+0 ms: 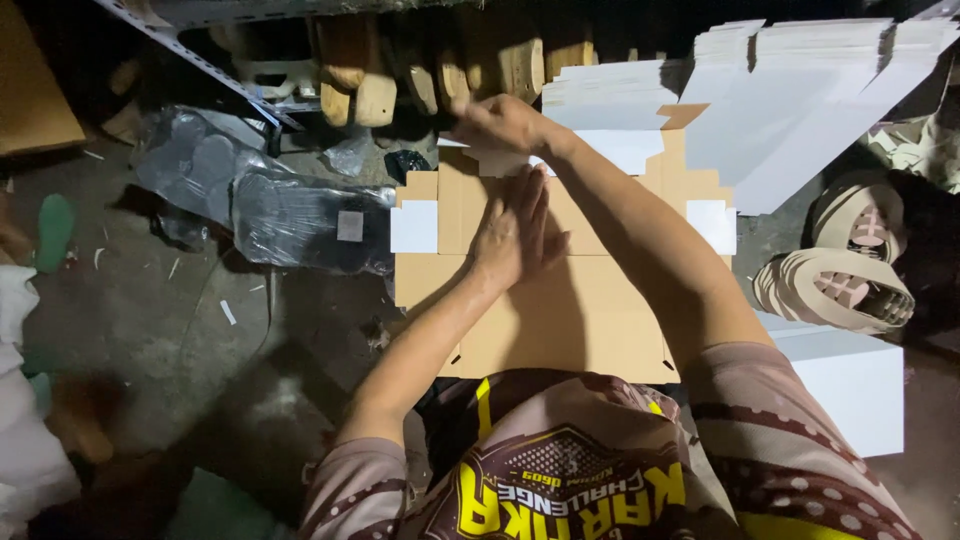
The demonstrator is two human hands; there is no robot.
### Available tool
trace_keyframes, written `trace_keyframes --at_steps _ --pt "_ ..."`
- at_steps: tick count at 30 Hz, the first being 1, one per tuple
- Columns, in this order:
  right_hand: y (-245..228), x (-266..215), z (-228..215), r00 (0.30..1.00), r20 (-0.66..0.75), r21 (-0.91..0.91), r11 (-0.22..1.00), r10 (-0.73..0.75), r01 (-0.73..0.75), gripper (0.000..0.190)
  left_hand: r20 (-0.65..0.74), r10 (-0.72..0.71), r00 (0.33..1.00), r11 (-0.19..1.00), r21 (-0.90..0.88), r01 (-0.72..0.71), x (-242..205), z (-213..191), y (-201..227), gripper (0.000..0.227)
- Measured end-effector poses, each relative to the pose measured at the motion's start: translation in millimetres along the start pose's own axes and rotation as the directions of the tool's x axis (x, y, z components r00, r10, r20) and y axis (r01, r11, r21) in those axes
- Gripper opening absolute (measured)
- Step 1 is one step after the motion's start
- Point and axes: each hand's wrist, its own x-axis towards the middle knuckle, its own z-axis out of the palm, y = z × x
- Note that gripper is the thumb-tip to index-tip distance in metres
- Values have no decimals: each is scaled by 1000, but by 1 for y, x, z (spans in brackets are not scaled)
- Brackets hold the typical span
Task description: The person assembles a flat cardboard box by folding the side flaps and tucking the tabs into slots to form the box structure. They then insert a white rectangular piece into the bottom of the box and adjust the flaps to secure it.
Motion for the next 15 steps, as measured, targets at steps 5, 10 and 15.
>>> trace_keyframes --at_steps 5,10,15 --pt "38 42 19 990 -15 -282 950 -140 131 26 102 21 995 999 34 -25 9 -10 1 83" --pt "61 76 26 966 -17 -420 875 260 -243 62 -10 25 1000 994 -102 -26 9 -5 -5 81" --pt "239 123 56 973 -70 -135 964 222 -230 12 26 15 1000 951 -308 -6 16 -33 -10 79"
